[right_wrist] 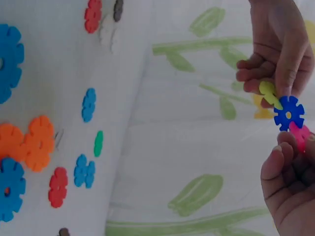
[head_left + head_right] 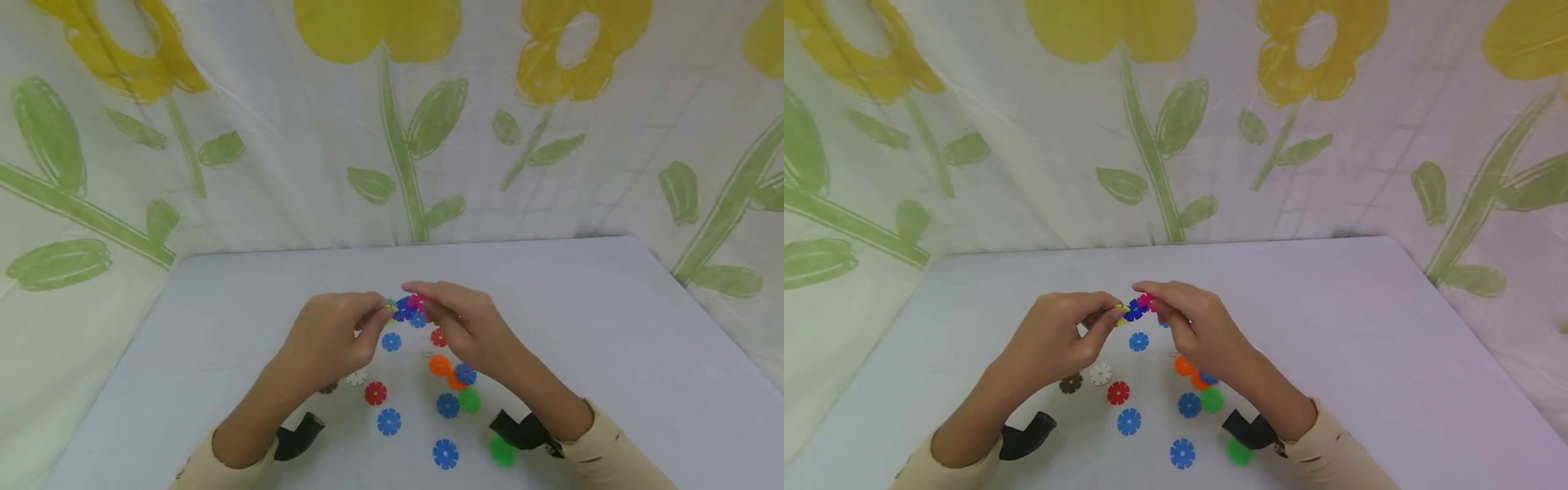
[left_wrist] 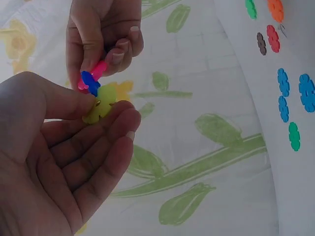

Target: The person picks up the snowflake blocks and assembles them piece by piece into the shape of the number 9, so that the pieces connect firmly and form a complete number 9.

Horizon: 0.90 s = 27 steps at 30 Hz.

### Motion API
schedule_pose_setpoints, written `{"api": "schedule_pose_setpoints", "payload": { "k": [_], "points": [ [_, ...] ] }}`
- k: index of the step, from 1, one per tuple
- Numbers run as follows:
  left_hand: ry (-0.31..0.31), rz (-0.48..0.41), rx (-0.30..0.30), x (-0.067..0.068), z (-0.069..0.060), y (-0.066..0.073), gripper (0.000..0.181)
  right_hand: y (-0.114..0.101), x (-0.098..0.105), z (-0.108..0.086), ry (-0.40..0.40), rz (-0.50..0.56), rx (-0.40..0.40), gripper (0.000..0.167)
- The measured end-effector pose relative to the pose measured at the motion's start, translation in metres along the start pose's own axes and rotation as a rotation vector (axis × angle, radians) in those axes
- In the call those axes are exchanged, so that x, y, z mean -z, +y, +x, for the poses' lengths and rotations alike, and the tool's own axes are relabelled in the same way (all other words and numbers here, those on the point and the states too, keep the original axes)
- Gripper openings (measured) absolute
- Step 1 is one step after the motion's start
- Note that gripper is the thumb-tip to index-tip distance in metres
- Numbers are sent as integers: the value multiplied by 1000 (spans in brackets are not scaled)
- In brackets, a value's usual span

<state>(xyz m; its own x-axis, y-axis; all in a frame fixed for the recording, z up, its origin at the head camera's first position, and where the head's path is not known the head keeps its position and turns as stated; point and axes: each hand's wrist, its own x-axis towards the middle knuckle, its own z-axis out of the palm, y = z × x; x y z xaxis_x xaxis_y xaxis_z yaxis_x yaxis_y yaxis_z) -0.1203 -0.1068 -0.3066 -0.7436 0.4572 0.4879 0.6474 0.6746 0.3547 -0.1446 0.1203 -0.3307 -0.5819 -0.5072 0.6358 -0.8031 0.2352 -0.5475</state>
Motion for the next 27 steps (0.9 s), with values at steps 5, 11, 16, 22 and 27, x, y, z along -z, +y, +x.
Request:
{"api": "schedule_pose_setpoints", "payload": {
  "k": [5,11,16,22,27],
  "points": [
    [-14,20,38,3,2,-4,15,0,11,0,-62,-109,-55,44],
    [54,-57,61,4,3,-5,21,-4,20,1,-95,-150,-110,46],
    [21,-174,53,-1,3,-3,25,-8,17,0,-162,-83,-119,38],
    [-64,-285,19,-5,3,-2,22,-9,9,0,-219,-34,-39,34],
    [-94,-305,11,0,4,-4,14,-9,7,-1,-217,-32,-19,36]
  ]
}}
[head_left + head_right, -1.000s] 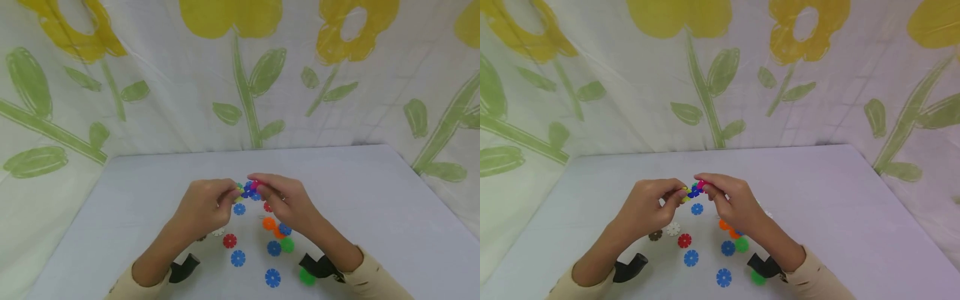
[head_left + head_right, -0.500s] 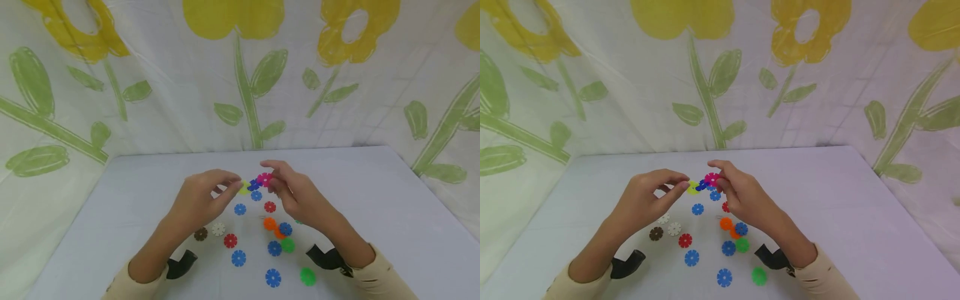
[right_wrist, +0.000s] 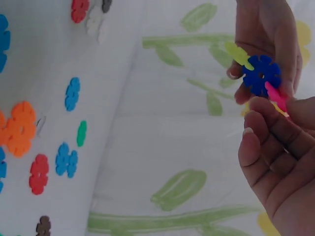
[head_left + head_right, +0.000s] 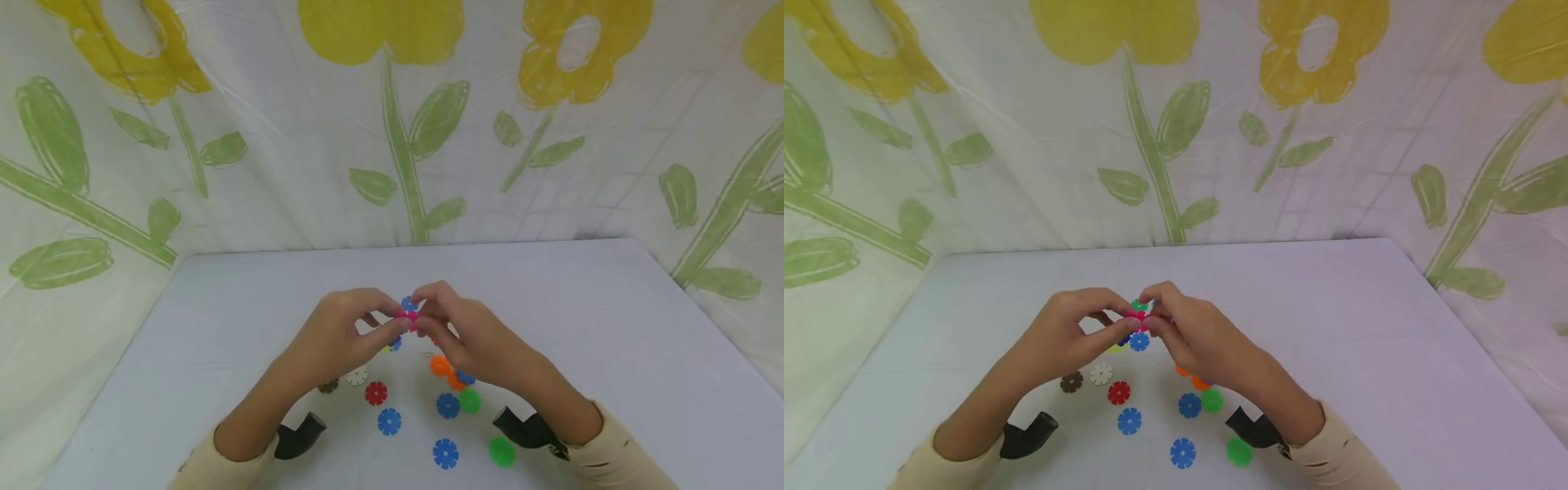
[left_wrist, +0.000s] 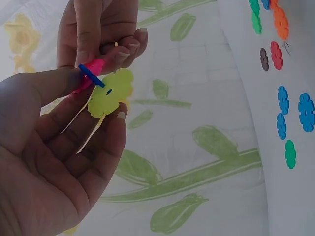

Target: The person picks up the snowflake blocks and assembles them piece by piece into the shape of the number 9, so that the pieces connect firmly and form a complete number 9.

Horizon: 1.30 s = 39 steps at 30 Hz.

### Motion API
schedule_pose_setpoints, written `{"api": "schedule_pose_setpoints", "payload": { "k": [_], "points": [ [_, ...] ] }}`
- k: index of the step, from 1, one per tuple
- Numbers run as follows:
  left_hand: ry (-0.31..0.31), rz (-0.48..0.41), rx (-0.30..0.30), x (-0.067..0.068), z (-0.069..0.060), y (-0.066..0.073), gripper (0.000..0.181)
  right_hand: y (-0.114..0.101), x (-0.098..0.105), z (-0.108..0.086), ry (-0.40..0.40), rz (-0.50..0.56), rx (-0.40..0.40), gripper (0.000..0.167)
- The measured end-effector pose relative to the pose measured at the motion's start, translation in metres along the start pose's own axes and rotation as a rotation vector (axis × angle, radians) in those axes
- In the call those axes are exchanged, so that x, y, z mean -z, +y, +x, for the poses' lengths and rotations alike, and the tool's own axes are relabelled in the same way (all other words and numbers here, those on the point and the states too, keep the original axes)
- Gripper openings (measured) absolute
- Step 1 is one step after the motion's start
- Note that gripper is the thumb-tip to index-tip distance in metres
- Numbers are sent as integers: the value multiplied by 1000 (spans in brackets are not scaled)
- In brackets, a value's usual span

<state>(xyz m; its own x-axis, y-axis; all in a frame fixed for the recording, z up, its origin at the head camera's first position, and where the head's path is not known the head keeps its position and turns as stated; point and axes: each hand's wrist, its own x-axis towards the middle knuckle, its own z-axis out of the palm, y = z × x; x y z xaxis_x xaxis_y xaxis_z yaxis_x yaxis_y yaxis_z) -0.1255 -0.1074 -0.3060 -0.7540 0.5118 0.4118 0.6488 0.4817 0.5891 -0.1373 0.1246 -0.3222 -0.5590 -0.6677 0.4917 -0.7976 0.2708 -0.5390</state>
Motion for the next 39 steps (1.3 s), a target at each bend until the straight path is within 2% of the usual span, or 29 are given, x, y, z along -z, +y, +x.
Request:
{"api": "schedule_pose_setpoints", "payload": {
  "k": [5,7,9,12,16,19,23,27,35,39],
  "points": [
    [19,25,19,9,-1,-2,11,7,1,0,-23,-40,43,27],
    [36,40,37,13,-2,-2,11,11,1,0,-57,-64,31,22],
    [49,50,59,16,-3,-2,12,15,1,0,-119,-117,-32,18],
    [60,61,88,20,-4,0,14,21,-3,-2,-257,-238,-174,14],
    [64,72,92,22,-3,-1,16,28,-10,-4,-420,-392,-313,9],
    [61,78,91,22,-3,-4,16,32,-16,-5,-488,-433,-389,8],
    [51,68,101,20,-2,-7,15,38,-25,-5,-556,-417,-513,13],
    [33,51,122,20,-2,-8,14,41,-32,-6,-597,-404,-577,18],
    [-25,17,135,18,-1,-12,12,41,-36,-6,-587,-421,-562,25],
    [-45,4,131,16,-1,-15,11,41,-32,-6,-605,-375,-563,25]
  ]
}}
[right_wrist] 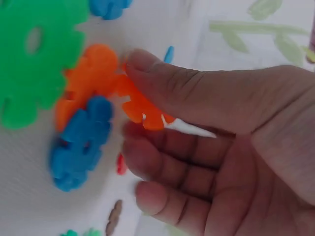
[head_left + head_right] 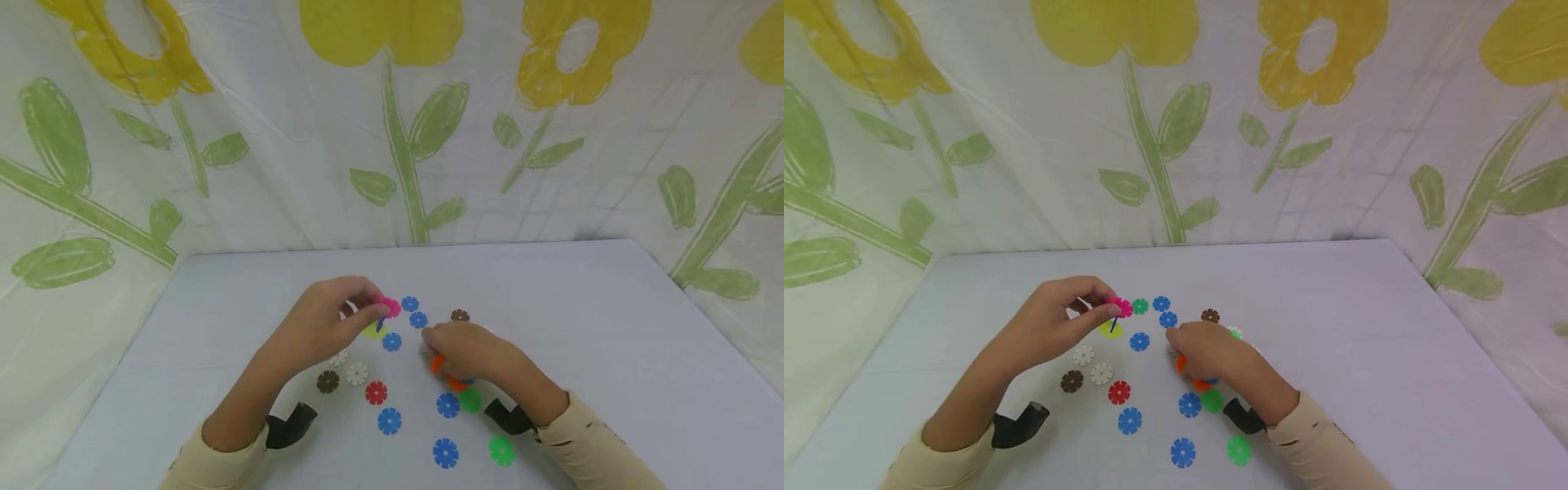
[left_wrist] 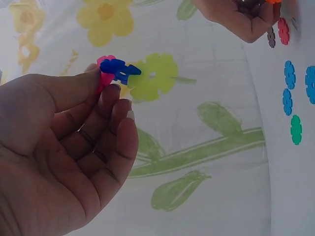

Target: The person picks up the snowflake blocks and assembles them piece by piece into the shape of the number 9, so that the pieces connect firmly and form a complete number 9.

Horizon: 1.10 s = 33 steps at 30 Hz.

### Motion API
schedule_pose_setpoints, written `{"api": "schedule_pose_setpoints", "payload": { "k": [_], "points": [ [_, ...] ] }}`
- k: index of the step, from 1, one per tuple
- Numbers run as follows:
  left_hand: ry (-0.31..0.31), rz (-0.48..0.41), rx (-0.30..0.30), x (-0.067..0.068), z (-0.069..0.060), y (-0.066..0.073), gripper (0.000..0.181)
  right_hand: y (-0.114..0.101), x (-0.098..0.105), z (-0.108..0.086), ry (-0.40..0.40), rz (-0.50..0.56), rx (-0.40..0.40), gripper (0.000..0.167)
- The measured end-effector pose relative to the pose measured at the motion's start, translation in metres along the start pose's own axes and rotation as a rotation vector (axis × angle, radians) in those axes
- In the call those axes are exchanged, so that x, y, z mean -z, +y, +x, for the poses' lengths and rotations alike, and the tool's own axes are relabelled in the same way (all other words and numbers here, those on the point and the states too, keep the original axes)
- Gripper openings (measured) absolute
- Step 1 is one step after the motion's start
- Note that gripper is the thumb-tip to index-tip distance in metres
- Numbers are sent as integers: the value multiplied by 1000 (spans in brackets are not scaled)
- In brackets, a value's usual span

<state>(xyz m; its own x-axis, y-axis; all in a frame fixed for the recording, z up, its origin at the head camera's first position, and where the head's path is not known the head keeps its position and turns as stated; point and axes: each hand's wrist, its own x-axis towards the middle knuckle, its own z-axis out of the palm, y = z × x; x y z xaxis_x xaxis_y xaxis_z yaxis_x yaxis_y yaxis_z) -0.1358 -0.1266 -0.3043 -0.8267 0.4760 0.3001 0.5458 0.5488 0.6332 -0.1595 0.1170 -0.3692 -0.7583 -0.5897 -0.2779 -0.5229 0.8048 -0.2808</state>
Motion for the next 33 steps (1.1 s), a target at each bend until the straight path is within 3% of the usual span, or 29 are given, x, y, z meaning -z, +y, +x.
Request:
{"api": "schedule_pose_setpoints", "payload": {
  "k": [4,9,12,15,18,24,33],
  "points": [
    [-15,27,-5,-1,0,0,11,7,10,-6,18,111,93,18],
    [-74,62,23,-1,-1,2,10,17,30,-19,236,319,314,16],
    [-131,83,21,-2,-1,3,11,15,40,-26,340,518,394,15],
    [-186,122,-28,-6,-1,4,11,10,44,-30,351,739,438,13],
    [-210,165,-103,-9,0,8,12,5,45,-32,283,917,447,13],
    [-128,245,-233,-13,-2,16,16,-2,45,-36,181,1068,465,14],
    [67,353,-445,-20,-6,20,18,-8,44,-39,180,1119,520,12]
  ]
}}
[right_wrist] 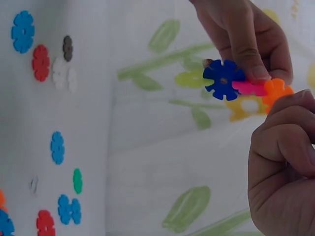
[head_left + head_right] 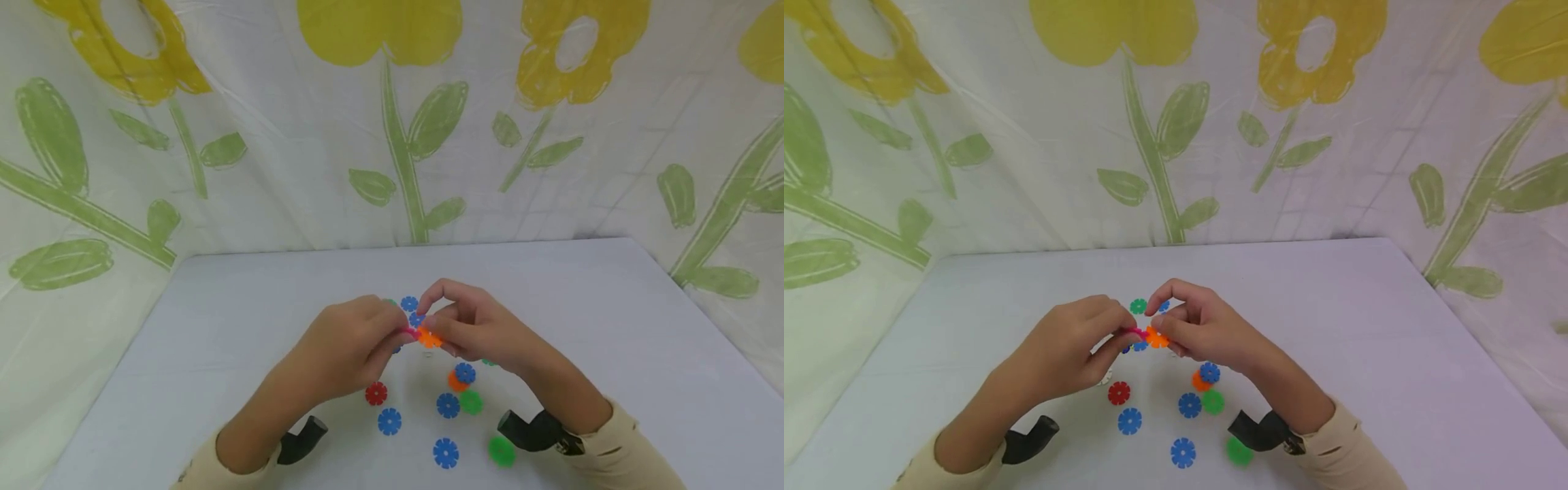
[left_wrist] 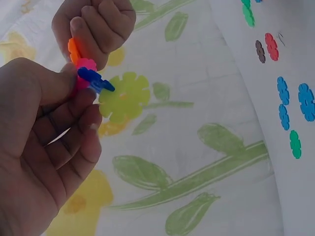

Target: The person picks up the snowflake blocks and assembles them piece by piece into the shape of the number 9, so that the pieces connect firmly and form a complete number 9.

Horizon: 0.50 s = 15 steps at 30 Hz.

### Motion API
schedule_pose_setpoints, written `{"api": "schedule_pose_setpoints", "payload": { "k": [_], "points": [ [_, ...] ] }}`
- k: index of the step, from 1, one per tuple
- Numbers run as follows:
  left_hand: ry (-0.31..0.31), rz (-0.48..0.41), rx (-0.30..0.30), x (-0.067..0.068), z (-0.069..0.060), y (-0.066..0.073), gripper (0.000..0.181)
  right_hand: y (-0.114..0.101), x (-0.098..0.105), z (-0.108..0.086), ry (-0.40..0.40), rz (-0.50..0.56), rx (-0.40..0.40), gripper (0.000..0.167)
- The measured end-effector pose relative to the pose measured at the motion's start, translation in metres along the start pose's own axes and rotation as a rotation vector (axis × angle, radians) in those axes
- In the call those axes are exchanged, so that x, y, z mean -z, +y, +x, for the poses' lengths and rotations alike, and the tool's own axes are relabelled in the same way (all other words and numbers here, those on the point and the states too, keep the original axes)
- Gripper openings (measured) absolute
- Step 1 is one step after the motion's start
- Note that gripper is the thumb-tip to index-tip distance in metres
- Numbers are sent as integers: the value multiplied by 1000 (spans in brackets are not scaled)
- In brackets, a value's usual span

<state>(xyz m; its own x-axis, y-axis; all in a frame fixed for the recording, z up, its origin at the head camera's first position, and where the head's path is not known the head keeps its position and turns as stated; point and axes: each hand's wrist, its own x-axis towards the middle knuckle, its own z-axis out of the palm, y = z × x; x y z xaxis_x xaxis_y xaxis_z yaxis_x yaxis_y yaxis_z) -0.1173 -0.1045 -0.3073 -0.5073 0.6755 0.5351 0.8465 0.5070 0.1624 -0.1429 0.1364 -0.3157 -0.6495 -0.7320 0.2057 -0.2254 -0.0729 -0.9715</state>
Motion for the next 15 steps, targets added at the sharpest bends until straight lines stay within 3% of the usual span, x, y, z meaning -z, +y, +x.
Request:
{"api": "schedule_pose_setpoints", "payload": {
  "k": [6,15],
  "points": [
    [77,58,-20,-3,0,4,20,0,-5,0,28,1,53,11],
    [190,90,26,-10,2,9,20,-2,-8,-2,106,-44,103,7]
  ]
}}
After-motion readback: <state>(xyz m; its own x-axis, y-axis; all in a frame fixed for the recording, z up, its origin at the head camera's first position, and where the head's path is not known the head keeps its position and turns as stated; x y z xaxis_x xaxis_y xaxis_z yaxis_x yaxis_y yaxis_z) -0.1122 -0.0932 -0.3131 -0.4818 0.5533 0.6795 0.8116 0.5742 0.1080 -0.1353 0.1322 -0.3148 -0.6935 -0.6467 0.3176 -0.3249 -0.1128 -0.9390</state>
